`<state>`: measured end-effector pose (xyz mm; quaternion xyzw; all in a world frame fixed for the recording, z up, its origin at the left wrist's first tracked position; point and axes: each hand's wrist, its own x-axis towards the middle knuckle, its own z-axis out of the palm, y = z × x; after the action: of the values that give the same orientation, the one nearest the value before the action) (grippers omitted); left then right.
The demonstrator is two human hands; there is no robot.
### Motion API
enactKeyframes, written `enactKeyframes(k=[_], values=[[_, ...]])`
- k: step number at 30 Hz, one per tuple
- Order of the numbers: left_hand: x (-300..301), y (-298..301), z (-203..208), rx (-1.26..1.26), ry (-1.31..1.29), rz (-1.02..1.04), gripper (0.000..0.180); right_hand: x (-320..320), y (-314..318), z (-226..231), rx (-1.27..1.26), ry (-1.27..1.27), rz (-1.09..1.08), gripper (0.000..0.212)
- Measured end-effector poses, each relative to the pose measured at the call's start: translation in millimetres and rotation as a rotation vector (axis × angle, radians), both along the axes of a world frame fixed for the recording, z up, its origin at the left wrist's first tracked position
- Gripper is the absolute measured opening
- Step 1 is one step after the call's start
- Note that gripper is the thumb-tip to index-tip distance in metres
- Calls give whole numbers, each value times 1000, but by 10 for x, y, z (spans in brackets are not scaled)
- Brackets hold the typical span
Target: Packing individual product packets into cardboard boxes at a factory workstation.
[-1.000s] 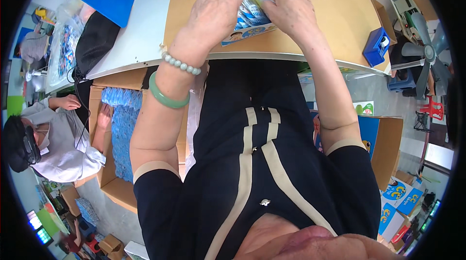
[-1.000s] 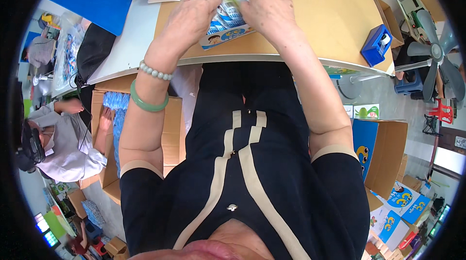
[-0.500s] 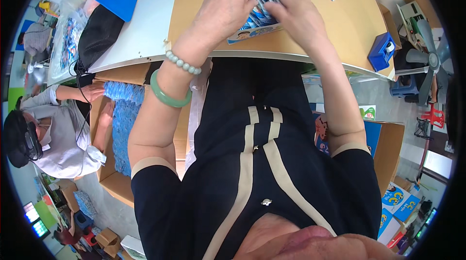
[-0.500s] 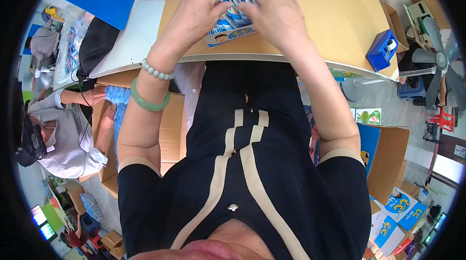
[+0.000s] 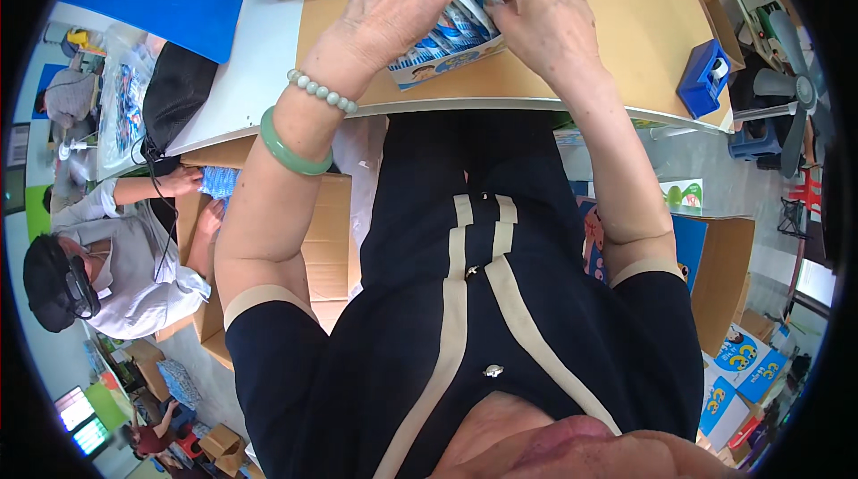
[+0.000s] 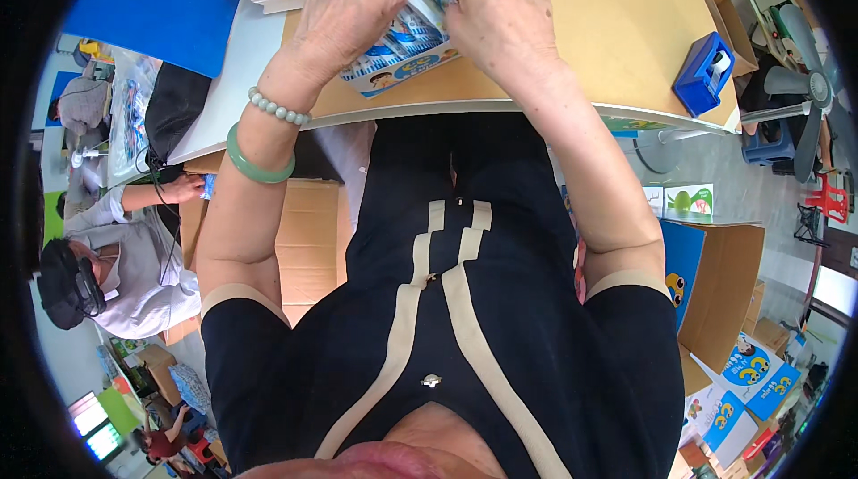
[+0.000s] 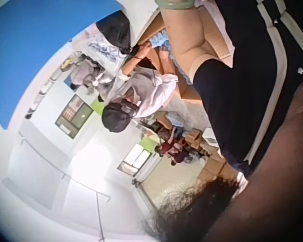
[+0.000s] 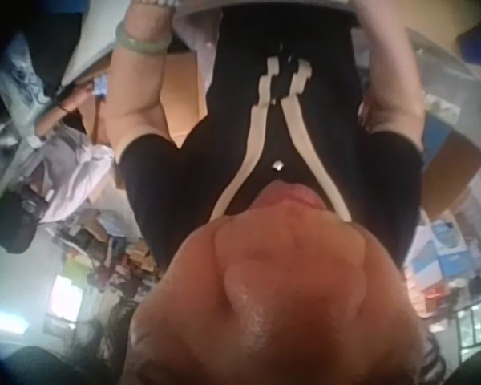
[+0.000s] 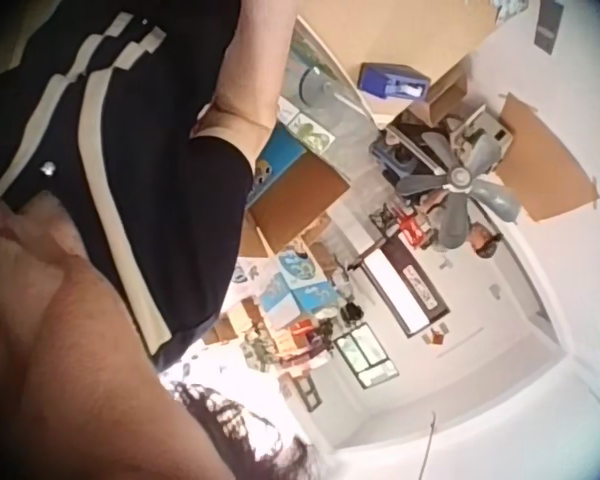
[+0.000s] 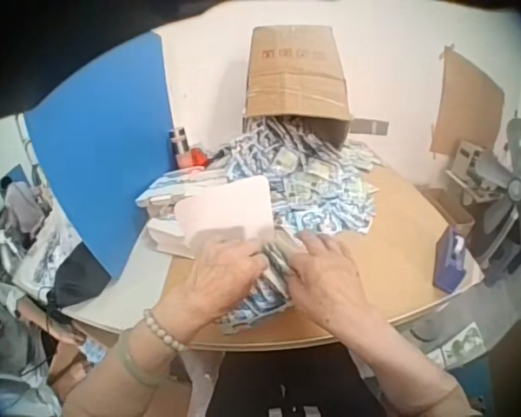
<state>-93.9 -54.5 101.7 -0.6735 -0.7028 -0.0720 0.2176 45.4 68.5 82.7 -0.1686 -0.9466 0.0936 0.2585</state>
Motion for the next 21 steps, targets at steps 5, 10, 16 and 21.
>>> enactKeyframes(k=[5, 10, 16, 21], values=[[-26, 22, -1, 103, 100, -235, 8, -28, -89, 3, 93, 11, -10, 17], [-132, 11, 131, -87, 191, -60, 4, 29, -247, 67, 352, 13, 9, 17], [-91, -10, -147, -103, -145, -112, 9, -111, -428, 329, 290, -505, -127, 29], [58, -178, -42, -4, -394, -200, 17, 13, -245, 133, 313, -358, -92, 20]])
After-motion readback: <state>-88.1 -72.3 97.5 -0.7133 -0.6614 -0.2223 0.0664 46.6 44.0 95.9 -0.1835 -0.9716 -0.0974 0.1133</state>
